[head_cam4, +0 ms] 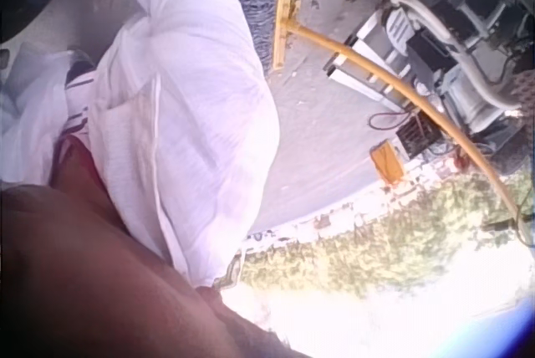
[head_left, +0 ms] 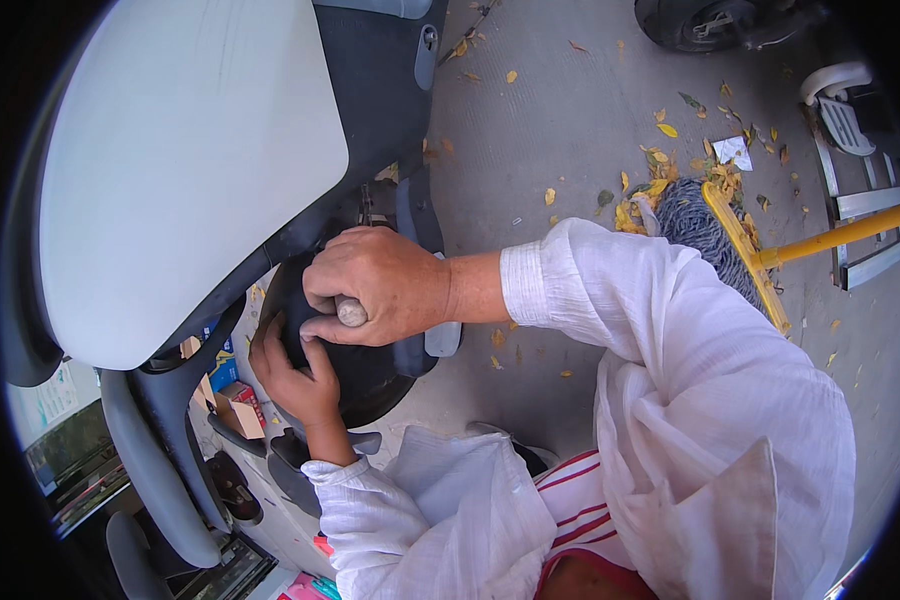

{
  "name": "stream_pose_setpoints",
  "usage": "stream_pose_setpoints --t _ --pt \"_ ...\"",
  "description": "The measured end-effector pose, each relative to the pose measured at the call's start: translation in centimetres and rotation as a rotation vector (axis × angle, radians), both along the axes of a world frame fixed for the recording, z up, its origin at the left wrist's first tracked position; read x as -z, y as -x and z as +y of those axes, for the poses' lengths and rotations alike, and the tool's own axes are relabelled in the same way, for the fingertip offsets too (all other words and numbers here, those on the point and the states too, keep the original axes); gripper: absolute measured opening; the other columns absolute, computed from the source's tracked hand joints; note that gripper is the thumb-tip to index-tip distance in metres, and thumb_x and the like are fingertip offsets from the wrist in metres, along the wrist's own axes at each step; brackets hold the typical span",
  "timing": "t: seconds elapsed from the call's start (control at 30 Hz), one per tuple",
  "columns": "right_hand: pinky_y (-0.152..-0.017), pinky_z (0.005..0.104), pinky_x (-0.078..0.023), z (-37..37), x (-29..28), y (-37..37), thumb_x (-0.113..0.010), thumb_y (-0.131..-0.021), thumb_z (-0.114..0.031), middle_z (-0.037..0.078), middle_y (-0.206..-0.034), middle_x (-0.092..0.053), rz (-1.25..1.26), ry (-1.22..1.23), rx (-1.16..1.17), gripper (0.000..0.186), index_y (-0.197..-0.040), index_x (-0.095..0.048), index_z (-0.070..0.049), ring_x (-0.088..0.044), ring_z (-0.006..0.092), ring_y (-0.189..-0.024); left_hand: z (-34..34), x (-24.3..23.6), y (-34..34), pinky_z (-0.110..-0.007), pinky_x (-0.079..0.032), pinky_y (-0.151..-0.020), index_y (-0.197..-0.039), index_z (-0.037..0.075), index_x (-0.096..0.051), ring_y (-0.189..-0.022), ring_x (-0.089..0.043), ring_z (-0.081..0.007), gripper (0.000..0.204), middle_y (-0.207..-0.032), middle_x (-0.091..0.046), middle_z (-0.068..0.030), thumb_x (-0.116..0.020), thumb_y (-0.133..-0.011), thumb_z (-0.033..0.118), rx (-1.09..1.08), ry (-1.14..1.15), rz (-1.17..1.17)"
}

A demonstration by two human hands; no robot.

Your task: The person uses pliers and a screwdriver to adjust and tighten components near the front wheel and suspension of a white scooter. The person repeatedly manipulates the brake cable and housing, then uses a screwdriver to secure a fastener on the front assembly.

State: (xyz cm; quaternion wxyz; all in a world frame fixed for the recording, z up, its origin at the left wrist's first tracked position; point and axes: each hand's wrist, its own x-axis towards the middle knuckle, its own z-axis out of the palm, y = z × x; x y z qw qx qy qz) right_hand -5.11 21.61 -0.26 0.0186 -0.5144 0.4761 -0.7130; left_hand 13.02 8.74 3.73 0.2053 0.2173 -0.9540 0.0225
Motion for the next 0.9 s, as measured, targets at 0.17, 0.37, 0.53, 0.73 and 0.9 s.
stream_pose_setpoints --t 0.17,0.37,0.53,0.73,0.9 --pt "-0.052 0.0432 -0.046 0.2 -1.8 3.6 -0.066 -0.077 -0.021 0.013 -0.057 -0.061 0.446 -0.155 -0.535 0.021 -0.061 -0.06 -0.008 -0.062 0.0331 -0.057 -0.2 -0.3 -0.8 -0.046 -0.044 -0.098 -0.118 -0.001 -0.063 -0.111 -0.057 -0.0377 0.039 -0.12 -0.062 -0.0203 -0.061 -0.087 0.021 -0.043 0.026 -0.032" --pt "-0.062 0.0388 -0.046 0.7 1.0 1.0 -0.076 -0.074 -0.018 0.007 -0.069 -0.061 -0.012 0.121 -0.182 0.02 -0.075 -0.058 -0.01 -0.062 0.0281 -0.066 -0.6 0.5 -0.8 -0.046 -0.045 -0.098 -0.118 -0.003 -0.063 -0.109 -0.06 -0.0375 0.043 -0.119 -0.064 -0.0194 -0.063 -0.087 0.027 -0.007 0.019 -0.009" --pt "-0.064 0.0407 -0.047 -1.3 3.1 -1.1 -0.074 -0.074 -0.015 0.008 -0.069 -0.059 -0.024 0.186 0.066 0.02 -0.078 -0.056 -0.009 -0.061 0.0271 -0.066 -1.2 0.6 -1.1 -0.046 -0.044 -0.099 -0.118 -0.003 -0.063 -0.108 -0.06 -0.0386 0.049 -0.118 -0.064 -0.0196 -0.063 -0.086 0.034 -0.002 0.05 -0.007" --pt "-0.063 0.0446 -0.049 -1.5 -2.5 5.2 -0.066 -0.074 -0.015 0.018 -0.07 -0.065 0.499 -0.27 -0.855 0.02 -0.087 -0.066 0.0 -0.065 0.0329 -0.069 -0.3 0.4 -0.7 -0.049 -0.043 -0.099 -0.115 -0.005 -0.063 -0.11 -0.058 -0.0387 0.047 -0.119 -0.062 -0.0215 -0.059 -0.09 0.034 -0.041 0.004 -0.009" --pt "-0.069 0.0462 -0.053 4.2 -4.8 1.1 -0.066 -0.075 -0.016 0.02 -0.079 -0.068 0.34 -0.186 -1.017 0.02 -0.088 -0.067 -0.001 -0.068 0.0366 -0.078 -0.4 0.5 -0.6 -0.048 -0.042 -0.1 -0.119 -0.004 -0.063 -0.112 -0.057 -0.0389 0.043 -0.12 -0.062 -0.0223 -0.056 -0.091 0.028 -0.021 0.062 -0.018"
